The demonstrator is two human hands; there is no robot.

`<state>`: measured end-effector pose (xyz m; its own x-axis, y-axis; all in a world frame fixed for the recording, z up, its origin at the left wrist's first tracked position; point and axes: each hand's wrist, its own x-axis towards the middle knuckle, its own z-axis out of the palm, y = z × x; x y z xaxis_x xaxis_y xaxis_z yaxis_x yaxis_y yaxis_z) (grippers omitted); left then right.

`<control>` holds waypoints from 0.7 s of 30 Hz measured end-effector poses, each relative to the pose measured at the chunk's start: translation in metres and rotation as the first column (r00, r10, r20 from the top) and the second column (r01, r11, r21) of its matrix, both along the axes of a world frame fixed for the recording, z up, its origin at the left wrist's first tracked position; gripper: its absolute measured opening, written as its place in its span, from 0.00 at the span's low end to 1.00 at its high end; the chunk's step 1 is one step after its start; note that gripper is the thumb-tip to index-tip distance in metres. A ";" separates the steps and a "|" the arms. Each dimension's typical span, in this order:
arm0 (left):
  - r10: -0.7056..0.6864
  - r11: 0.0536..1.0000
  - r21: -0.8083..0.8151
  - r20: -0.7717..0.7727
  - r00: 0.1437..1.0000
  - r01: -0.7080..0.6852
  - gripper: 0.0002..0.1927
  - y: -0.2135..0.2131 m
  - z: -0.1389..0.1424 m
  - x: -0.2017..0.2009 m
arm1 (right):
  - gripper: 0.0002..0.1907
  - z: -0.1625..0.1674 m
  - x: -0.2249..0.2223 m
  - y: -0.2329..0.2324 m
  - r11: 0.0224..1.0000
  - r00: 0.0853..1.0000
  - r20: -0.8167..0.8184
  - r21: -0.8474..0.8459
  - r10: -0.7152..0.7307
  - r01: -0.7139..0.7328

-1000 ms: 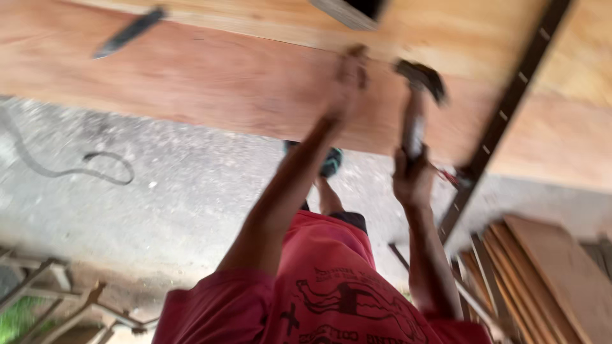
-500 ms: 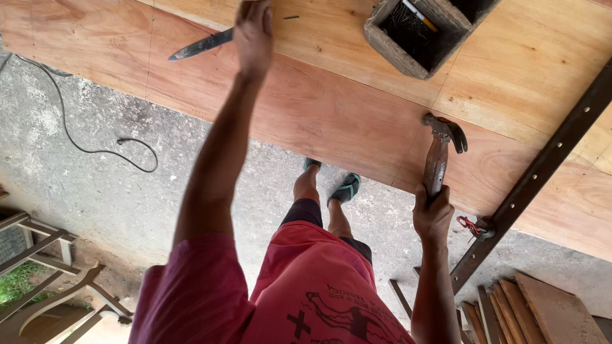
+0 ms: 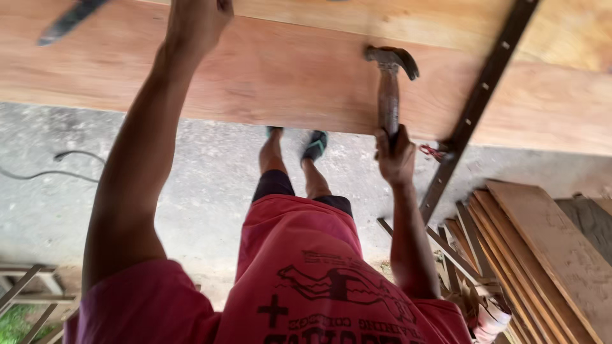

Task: The person hammers nails into a large wooden board laid across a workbench, picking nails one at a time from the board surface, positioning them along a marked line, and driving them in with a claw hammer. They occasionally reposition nails and continue hammering along the board.

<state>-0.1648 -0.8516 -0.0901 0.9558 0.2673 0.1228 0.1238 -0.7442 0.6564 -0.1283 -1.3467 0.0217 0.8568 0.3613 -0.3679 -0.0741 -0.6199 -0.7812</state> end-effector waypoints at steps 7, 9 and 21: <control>-0.123 0.930 -0.311 0.243 0.962 0.197 0.11 -0.226 0.029 0.007 | 0.26 0.037 -0.054 -0.051 0.962 0.948 -0.227 0.109 -0.221 0.250; -0.076 0.866 -0.448 0.317 0.945 0.220 0.21 -0.255 0.031 0.020 | 0.27 0.041 -0.065 -0.065 0.958 0.942 -0.247 0.118 -0.228 0.262; -0.169 0.979 -0.034 0.403 0.900 0.199 0.18 -0.254 -0.003 0.086 | 0.29 0.058 -0.103 -0.114 0.974 0.962 -0.210 0.101 -0.177 0.202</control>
